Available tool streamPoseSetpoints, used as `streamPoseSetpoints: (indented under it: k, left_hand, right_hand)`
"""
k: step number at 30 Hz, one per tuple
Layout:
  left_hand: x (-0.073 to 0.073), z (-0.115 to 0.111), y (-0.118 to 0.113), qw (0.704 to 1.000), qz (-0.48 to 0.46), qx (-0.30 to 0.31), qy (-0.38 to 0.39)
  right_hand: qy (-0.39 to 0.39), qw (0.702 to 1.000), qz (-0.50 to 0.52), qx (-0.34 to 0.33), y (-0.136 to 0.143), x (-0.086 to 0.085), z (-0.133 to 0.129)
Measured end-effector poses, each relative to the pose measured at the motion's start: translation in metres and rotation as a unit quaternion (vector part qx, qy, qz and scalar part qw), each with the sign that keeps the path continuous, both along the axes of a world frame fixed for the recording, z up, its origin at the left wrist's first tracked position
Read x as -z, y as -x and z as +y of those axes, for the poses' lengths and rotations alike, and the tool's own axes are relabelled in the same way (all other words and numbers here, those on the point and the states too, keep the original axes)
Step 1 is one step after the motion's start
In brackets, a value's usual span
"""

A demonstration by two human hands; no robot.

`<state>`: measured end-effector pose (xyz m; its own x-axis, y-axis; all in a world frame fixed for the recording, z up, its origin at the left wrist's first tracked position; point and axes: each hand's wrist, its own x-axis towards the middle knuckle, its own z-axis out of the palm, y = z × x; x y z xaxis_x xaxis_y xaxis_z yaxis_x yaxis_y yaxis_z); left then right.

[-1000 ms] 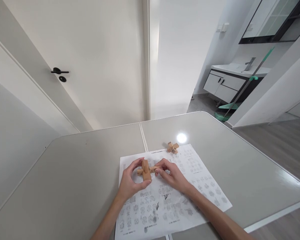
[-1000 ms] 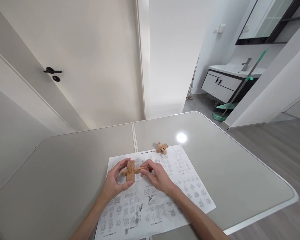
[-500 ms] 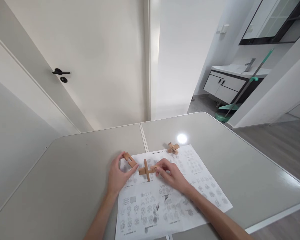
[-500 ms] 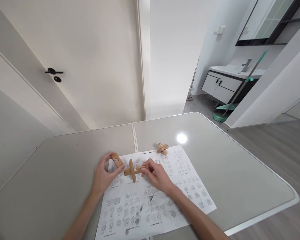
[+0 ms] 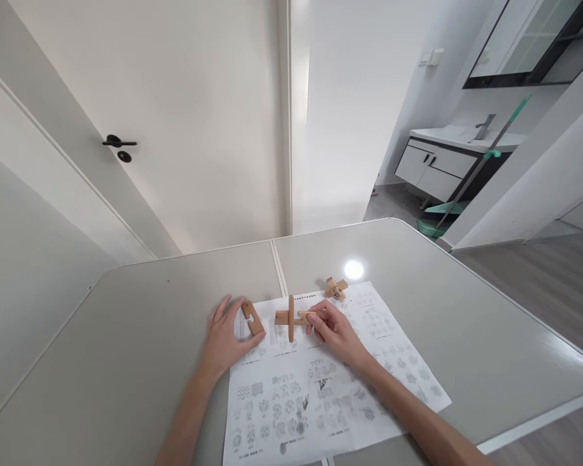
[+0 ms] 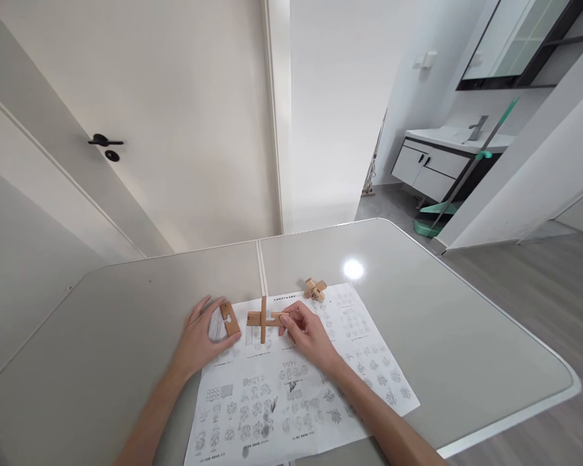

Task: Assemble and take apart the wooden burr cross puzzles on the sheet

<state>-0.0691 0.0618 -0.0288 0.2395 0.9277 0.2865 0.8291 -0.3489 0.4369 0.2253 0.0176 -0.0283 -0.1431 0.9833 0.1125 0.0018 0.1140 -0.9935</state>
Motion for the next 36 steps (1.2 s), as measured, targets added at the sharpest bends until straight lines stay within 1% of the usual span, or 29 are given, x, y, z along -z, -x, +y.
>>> streamPoseSetpoints:
  k: [2,4,7,9,11,14,19,24,27,30,32,36]
  left_hand:
    - [-0.006,-0.005,-0.006,0.999,-0.025,0.028,-0.007]
    - [-0.015,-0.013,-0.018,0.995,-0.067,0.068,-0.008]
    - [-0.028,-0.029,-0.040,0.984,-0.108,0.141,0.024]
    - [-0.032,-0.039,-0.052,0.978,-0.121,0.161,0.057]
    - [-0.033,-0.044,-0.059,0.973,-0.124,0.177,0.078]
    - [-0.031,-0.046,-0.062,0.972,-0.131,0.181,0.074]
    - [-0.027,-0.043,-0.058,0.974,-0.138,0.174,0.035]
    - [-0.026,-0.040,-0.056,0.982,-0.133,0.136,-0.011]
    - [-0.028,-0.039,-0.054,0.982,-0.122,0.143,-0.018]
    - [-0.030,-0.037,-0.050,0.984,-0.113,0.136,-0.024]
    - [-0.030,-0.035,-0.047,0.986,-0.104,0.130,-0.030]
    - [-0.028,-0.034,-0.044,0.986,-0.094,0.133,-0.036]
  right_hand:
    - [-0.001,1.000,0.003,-0.005,0.001,-0.002,-0.001]
    - [0.000,1.000,0.003,-0.013,0.002,-0.004,-0.003]
    - [0.006,0.999,0.007,-0.037,0.005,-0.006,-0.006]
    - [0.011,0.998,0.016,-0.063,0.006,-0.007,-0.007]
    - [0.014,0.996,0.022,-0.090,0.007,-0.007,-0.008]
    - [0.019,0.993,0.026,-0.113,0.007,-0.007,-0.009]
    - [0.016,0.992,0.023,-0.124,0.008,-0.007,-0.010]
    - [0.020,0.994,0.014,-0.107,0.006,-0.010,-0.009]
    - [0.018,0.994,0.009,-0.109,0.004,-0.011,-0.008]
    - [0.012,0.995,0.004,-0.098,0.003,-0.012,-0.007]
    - [0.011,0.996,0.002,-0.090,0.002,-0.011,-0.006]
    - [0.020,0.995,0.003,-0.095,0.002,-0.011,-0.006]
